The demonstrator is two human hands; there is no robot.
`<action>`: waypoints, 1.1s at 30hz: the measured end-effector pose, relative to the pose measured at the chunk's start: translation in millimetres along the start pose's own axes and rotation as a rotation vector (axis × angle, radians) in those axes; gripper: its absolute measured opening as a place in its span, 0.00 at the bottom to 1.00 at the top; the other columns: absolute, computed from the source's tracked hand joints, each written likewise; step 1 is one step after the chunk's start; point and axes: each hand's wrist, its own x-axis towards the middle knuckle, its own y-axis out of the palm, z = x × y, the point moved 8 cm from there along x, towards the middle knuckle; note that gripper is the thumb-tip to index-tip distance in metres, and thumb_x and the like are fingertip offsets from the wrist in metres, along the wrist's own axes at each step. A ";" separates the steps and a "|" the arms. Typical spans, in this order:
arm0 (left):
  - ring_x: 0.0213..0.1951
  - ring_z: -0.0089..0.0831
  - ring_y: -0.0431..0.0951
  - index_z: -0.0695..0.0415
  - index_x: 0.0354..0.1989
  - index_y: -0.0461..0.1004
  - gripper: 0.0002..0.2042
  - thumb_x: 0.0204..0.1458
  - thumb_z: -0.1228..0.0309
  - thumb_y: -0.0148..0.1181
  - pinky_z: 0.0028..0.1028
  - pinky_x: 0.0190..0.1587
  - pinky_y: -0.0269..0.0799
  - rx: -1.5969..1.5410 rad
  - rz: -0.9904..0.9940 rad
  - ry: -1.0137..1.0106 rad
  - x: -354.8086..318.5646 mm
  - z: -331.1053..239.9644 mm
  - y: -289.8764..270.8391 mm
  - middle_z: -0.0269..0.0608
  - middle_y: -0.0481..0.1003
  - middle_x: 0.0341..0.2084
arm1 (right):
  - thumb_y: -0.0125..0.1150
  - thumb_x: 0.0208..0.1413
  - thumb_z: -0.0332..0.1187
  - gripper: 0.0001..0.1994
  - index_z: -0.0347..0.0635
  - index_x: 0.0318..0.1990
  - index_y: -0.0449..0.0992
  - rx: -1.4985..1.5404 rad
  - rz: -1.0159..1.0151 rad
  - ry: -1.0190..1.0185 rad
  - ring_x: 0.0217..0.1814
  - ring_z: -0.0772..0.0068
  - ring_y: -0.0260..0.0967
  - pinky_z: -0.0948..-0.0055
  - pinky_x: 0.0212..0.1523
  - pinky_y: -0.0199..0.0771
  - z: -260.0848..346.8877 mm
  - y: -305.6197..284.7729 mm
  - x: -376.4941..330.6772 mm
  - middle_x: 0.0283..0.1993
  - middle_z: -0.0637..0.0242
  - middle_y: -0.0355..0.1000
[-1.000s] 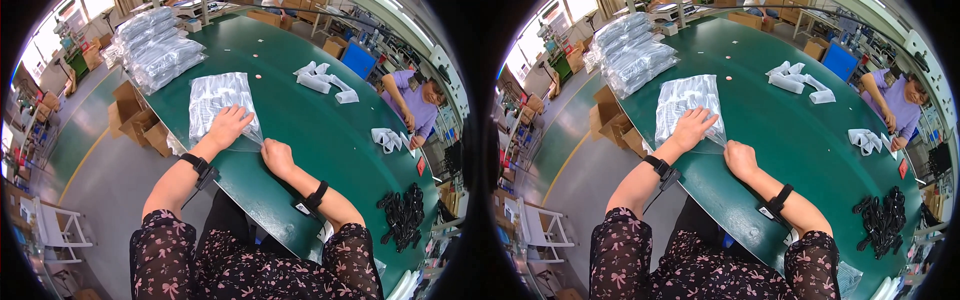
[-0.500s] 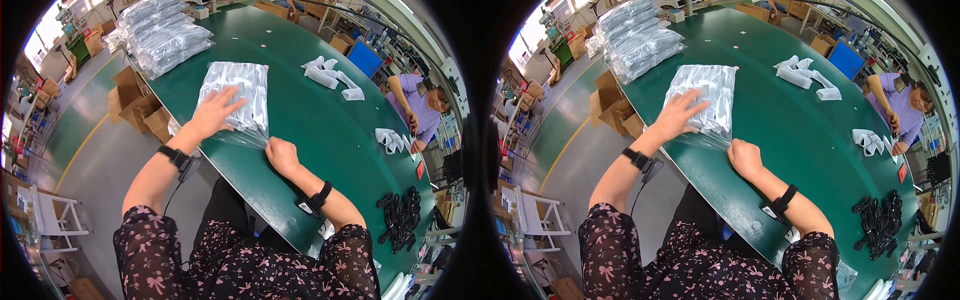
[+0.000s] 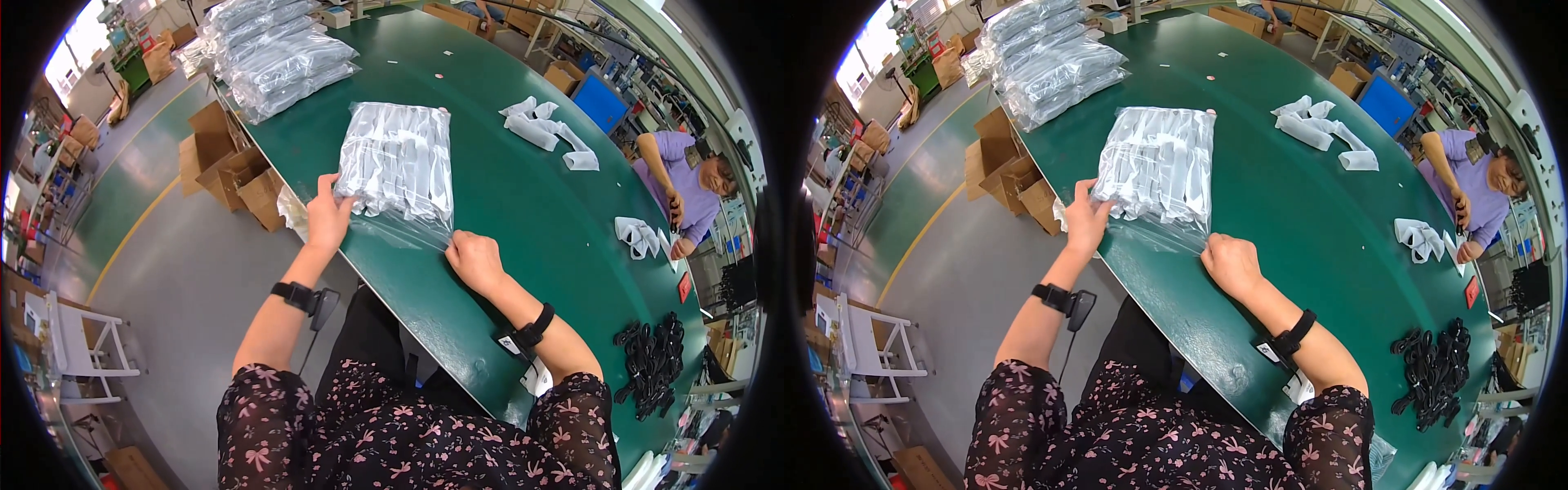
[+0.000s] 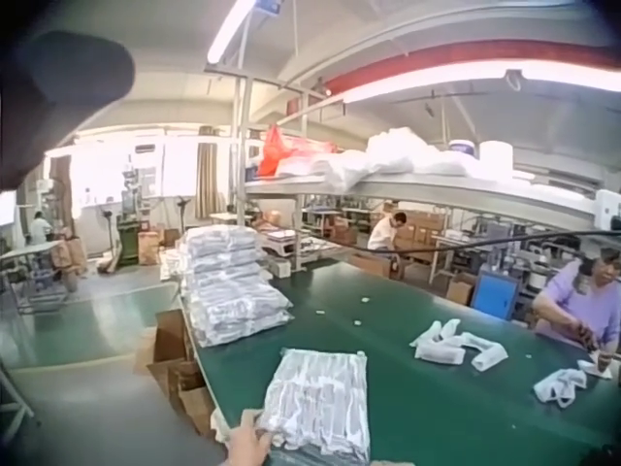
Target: The person packages items by hand, placing white objects into small plastic sleeves, folding them, and tucking the sleeved objects into a larger plastic bag. Next, they insert black cables into small plastic sleeves and place them into a separate bag.
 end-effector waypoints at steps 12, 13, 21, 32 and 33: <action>0.24 0.29 0.74 0.60 0.58 0.61 0.27 0.49 0.78 0.62 0.28 0.31 0.72 0.065 -0.110 0.011 -31.1 -38.4 -12.6 0.38 0.71 0.21 | 0.65 0.45 0.29 0.16 0.40 0.43 0.69 -0.112 -0.135 -0.234 0.50 0.50 0.67 0.56 0.46 0.68 60.3 -32.5 32.1 0.51 0.54 0.66; 0.24 0.27 0.73 0.60 0.57 0.61 0.25 0.50 0.78 0.61 0.28 0.31 0.71 0.073 -0.111 -0.002 -29.3 -38.1 -14.3 0.37 0.70 0.19 | 0.65 0.45 0.29 0.16 0.40 0.43 0.69 -0.110 -0.137 -0.240 0.50 0.50 0.67 0.56 0.46 0.68 69.6 -31.9 44.0 0.51 0.54 0.66; 0.20 0.23 0.70 0.61 0.43 0.66 0.06 0.60 0.75 0.53 0.25 0.25 0.68 -0.410 -0.255 -0.168 -45.9 -9.2 -12.4 0.36 0.70 0.19 | 0.57 0.57 0.39 0.26 0.43 0.63 0.65 0.040 -0.193 -0.703 0.75 0.52 0.46 0.49 0.67 0.51 171.1 -31.7 125.1 0.71 0.59 0.55; 0.20 0.16 0.68 0.61 0.38 0.64 0.03 0.61 0.77 0.51 0.20 0.24 0.67 -0.420 -0.169 -0.097 -44.4 -10.1 -6.6 0.32 0.69 0.20 | 0.40 0.65 0.53 0.30 0.45 0.68 0.58 -0.031 0.397 -0.350 0.78 0.58 0.38 0.47 0.72 0.39 91.5 82.1 169.3 0.74 0.63 0.48; 0.20 0.16 0.68 0.61 0.38 0.64 0.03 0.61 0.77 0.51 0.19 0.24 0.67 -0.403 -0.171 -0.095 -45.8 -7.2 -7.5 0.32 0.69 0.20 | 0.40 0.65 0.53 0.30 0.45 0.68 0.58 -0.031 0.397 -0.361 0.78 0.58 0.38 0.47 0.72 0.39 94.5 74.4 180.3 0.74 0.63 0.48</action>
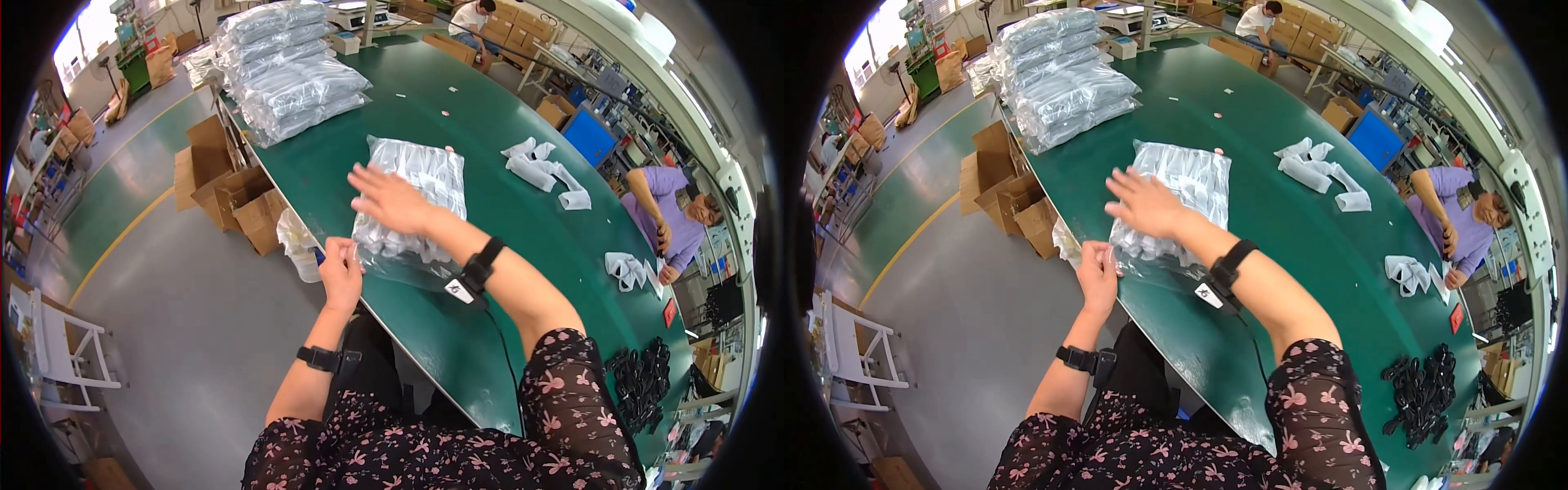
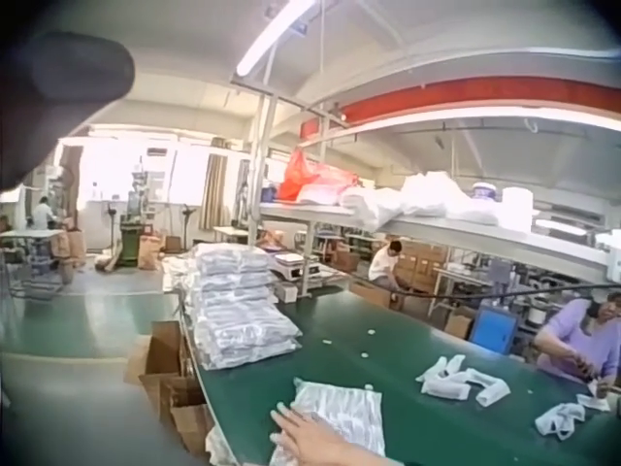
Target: The person packages items by hand, placing white objects into small plastic sleeves, folding them, and tucking the sleeved objects into a larger plastic bag. Next, they insert black cables into small plastic sleeves and place them into a separate bag.
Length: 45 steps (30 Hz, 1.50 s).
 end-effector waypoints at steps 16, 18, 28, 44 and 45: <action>0.21 0.15 0.68 0.60 0.37 0.64 0.05 0.60 0.76 0.54 0.18 0.23 0.67 -0.077 -0.022 -0.075 1.7 -4.7 -3.5 0.31 0.68 0.20 | 0.51 0.61 0.52 0.32 0.52 0.69 0.57 0.081 -0.158 0.024 0.77 0.57 0.41 0.42 0.71 0.40 -4.8 -19.6 -12.7 0.75 0.61 0.47; 0.21 0.15 0.67 0.60 0.37 0.63 0.05 0.60 0.77 0.53 0.18 0.23 0.66 -0.123 -0.015 -0.072 4.1 -2.2 2.3 0.31 0.68 0.20 | 0.61 0.55 0.41 0.29 0.58 0.66 0.62 -0.040 -0.173 -0.292 0.76 0.58 0.45 0.41 0.70 0.43 49.6 -23.7 -47.9 0.73 0.62 0.52; 0.19 0.15 0.65 0.59 0.36 0.62 0.04 0.60 0.79 0.51 0.19 0.21 0.61 0.028 0.006 0.092 -6.0 -0.9 1.0 0.31 0.67 0.17 | 0.63 0.48 0.27 0.21 0.57 0.52 0.75 -0.103 -0.180 -0.251 0.67 0.65 0.59 0.55 0.60 0.57 33.6 -1.5 -46.1 0.59 0.70 0.68; 0.18 0.20 0.66 0.61 0.35 0.65 0.03 0.58 0.79 0.53 0.23 0.23 0.62 0.021 0.067 0.055 -2.9 -4.6 4.6 0.37 0.68 0.16 | 0.66 0.42 0.30 0.24 0.50 0.52 0.73 -0.039 -0.309 -0.236 0.67 0.66 0.58 0.59 0.62 0.58 21.7 -7.9 -49.8 0.60 0.68 0.66; 0.18 0.20 0.66 0.61 0.35 0.65 0.03 0.58 0.79 0.53 0.23 0.23 0.62 0.021 0.066 0.058 -2.7 -4.1 4.0 0.37 0.68 0.16 | 0.66 0.41 0.29 0.26 0.50 0.53 0.72 -0.076 -0.331 -0.238 0.68 0.65 0.58 0.58 0.63 0.58 24.7 -8.2 -55.8 0.60 0.67 0.66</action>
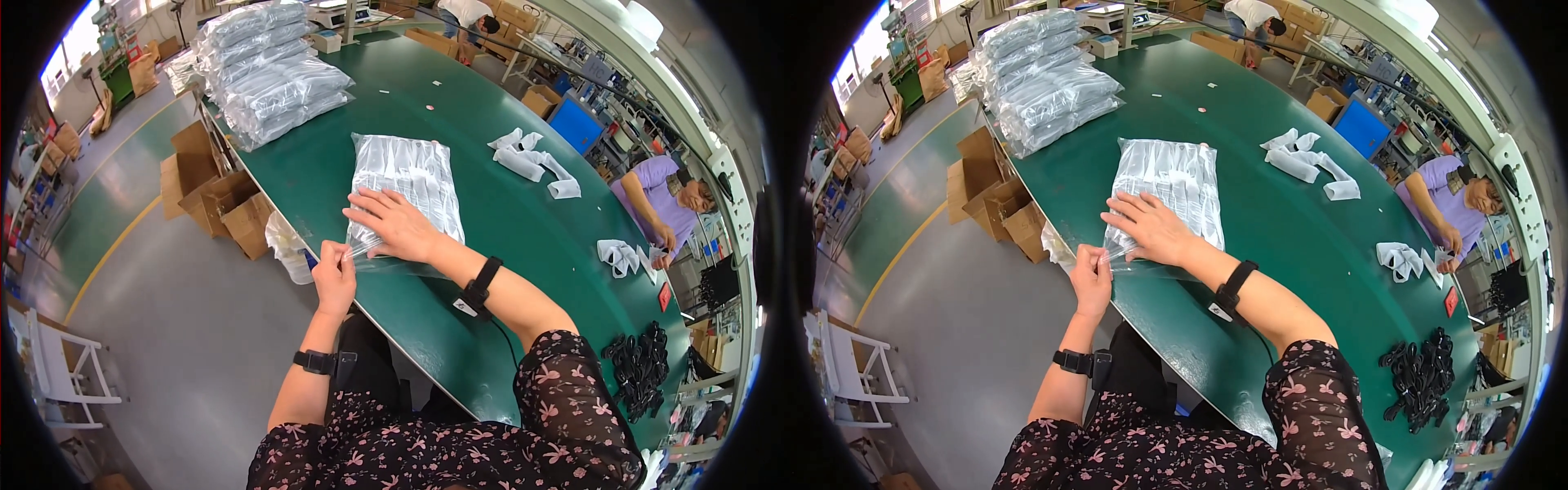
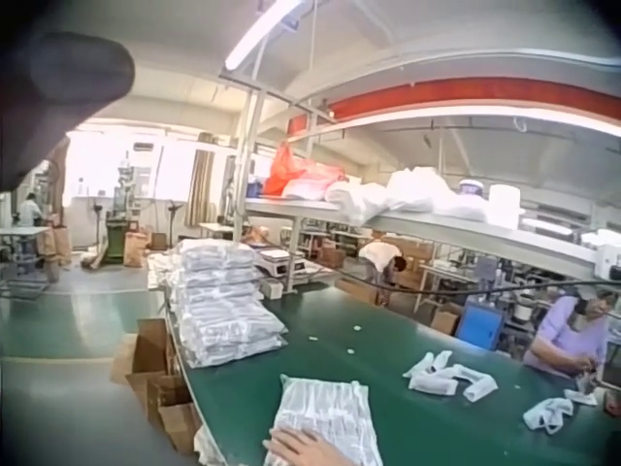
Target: The person packages items by hand, placing white objects into small plastic sleeves, folding them, and tucking the sleeved objects into a larger plastic bag. Next, they insert black cables into small plastic sleeves and place them into a separate bag.
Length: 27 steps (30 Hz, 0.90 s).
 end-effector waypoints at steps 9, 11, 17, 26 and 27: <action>0.19 0.16 0.65 0.59 0.36 0.65 0.04 0.58 0.79 0.54 0.20 0.23 0.61 0.103 -0.023 0.074 0.5 -0.2 2.7 0.31 0.67 0.16 | 0.69 0.39 0.29 0.36 0.48 0.61 0.65 -0.154 0.031 0.002 0.70 0.55 0.54 0.53 0.65 0.57 -12.9 12.1 -2.3 0.64 0.60 0.61; 0.20 0.17 0.66 0.60 0.36 0.65 0.05 0.57 0.78 0.55 0.21 0.24 0.62 0.160 -0.010 0.063 2.0 0.3 1.7 0.32 0.68 0.16 | 0.69 0.38 0.28 0.36 0.48 0.61 0.64 -0.132 -0.010 0.050 0.70 0.53 0.54 0.53 0.65 0.57 -4.9 -3.5 -8.1 0.64 0.58 0.61; 0.22 0.20 0.68 0.54 0.53 0.68 0.17 0.54 0.77 0.57 0.23 0.28 0.66 0.324 -0.053 0.040 6.9 -30.0 9.6 0.34 0.67 0.17 | 0.62 0.42 0.24 0.34 0.42 0.62 0.62 -0.341 -0.125 0.416 0.61 0.42 0.59 0.52 0.58 0.63 -16.4 -44.5 -98.9 0.62 0.44 0.59; 0.23 0.23 0.72 0.42 0.58 0.72 0.24 0.53 0.80 0.53 0.26 0.32 0.72 0.323 0.090 0.008 19.4 -6.6 19.9 0.34 0.77 0.24 | 0.51 0.50 0.20 0.29 0.40 0.63 0.60 -0.199 -0.181 0.768 0.37 0.45 0.73 0.52 0.39 0.74 -74.9 -35.8 -169.4 0.37 0.46 0.72; 0.24 0.23 0.73 0.44 0.56 0.75 0.23 0.53 0.81 0.51 0.27 0.33 0.72 0.170 0.130 -0.085 21.8 1.1 21.5 0.34 0.78 0.25 | 0.48 0.50 0.19 0.30 0.42 0.64 0.60 -0.051 -0.209 0.812 0.35 0.48 0.72 0.54 0.38 0.74 -83.9 -31.2 -171.2 0.34 0.48 0.72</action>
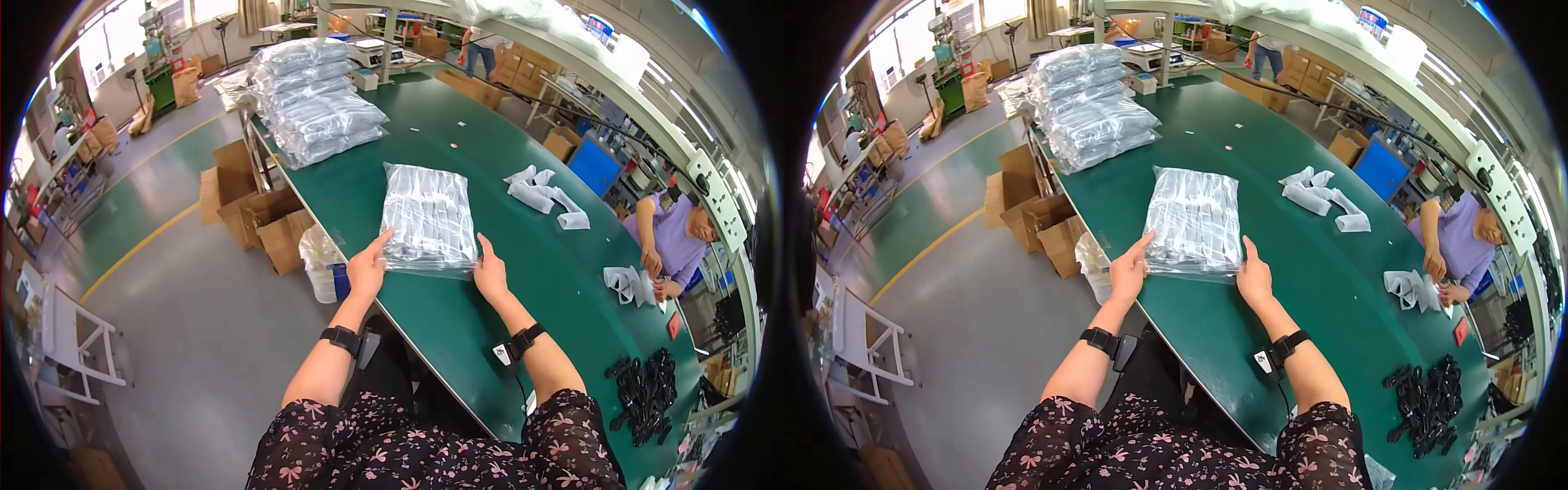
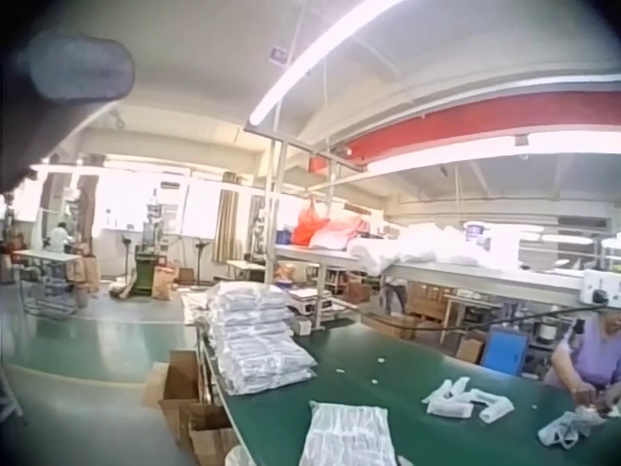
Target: The person packages items by hand, placing white objects into small plastic sleeves, folding them, and tucking the sleeved objects into a larger plastic bag. Next, they insert black cables into small plastic sleeves and place them into a separate bag.
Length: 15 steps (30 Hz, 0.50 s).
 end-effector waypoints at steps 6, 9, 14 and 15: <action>0.25 0.22 0.71 0.60 0.43 0.80 0.18 0.50 0.84 0.44 0.23 0.30 0.69 -0.387 0.069 -0.029 11.8 21.7 -0.1 0.38 0.78 0.25 | 0.36 0.50 0.14 0.34 0.50 0.66 0.63 0.868 0.225 0.433 0.26 0.70 0.69 0.69 0.35 0.75 13.7 20.5 -3.3 0.27 0.64 0.70; 0.24 0.23 0.71 0.65 0.34 0.79 0.14 0.49 0.84 0.43 0.21 0.28 0.67 -0.473 0.162 -0.001 23.5 -2.0 -1.7 0.40 0.77 0.23 | 0.38 0.52 0.17 0.29 0.45 0.63 0.69 0.823 0.197 0.211 0.27 0.80 0.66 0.77 0.32 0.72 29.0 -9.5 0.3 0.26 0.71 0.68; 0.24 0.25 0.71 0.65 0.24 0.75 0.12 0.48 0.85 0.42 0.22 0.27 0.66 -0.496 0.228 -0.058 58.4 -79.1 -50.0 0.41 0.73 0.19 | 0.40 0.51 0.19 0.24 0.32 0.56 0.72 0.846 0.281 0.202 0.26 0.78 0.66 0.77 0.32 0.71 96.2 -81.1 36.3 0.24 0.70 0.68; 0.23 0.25 0.70 0.64 0.23 0.73 0.12 0.48 0.85 0.41 0.22 0.26 0.66 -0.582 0.252 -0.052 66.0 -96.5 -59.4 0.40 0.71 0.17 | 0.40 0.51 0.19 0.24 0.32 0.56 0.72 0.853 0.293 0.218 0.26 0.78 0.66 0.77 0.32 0.71 106.9 -93.6 45.2 0.24 0.70 0.68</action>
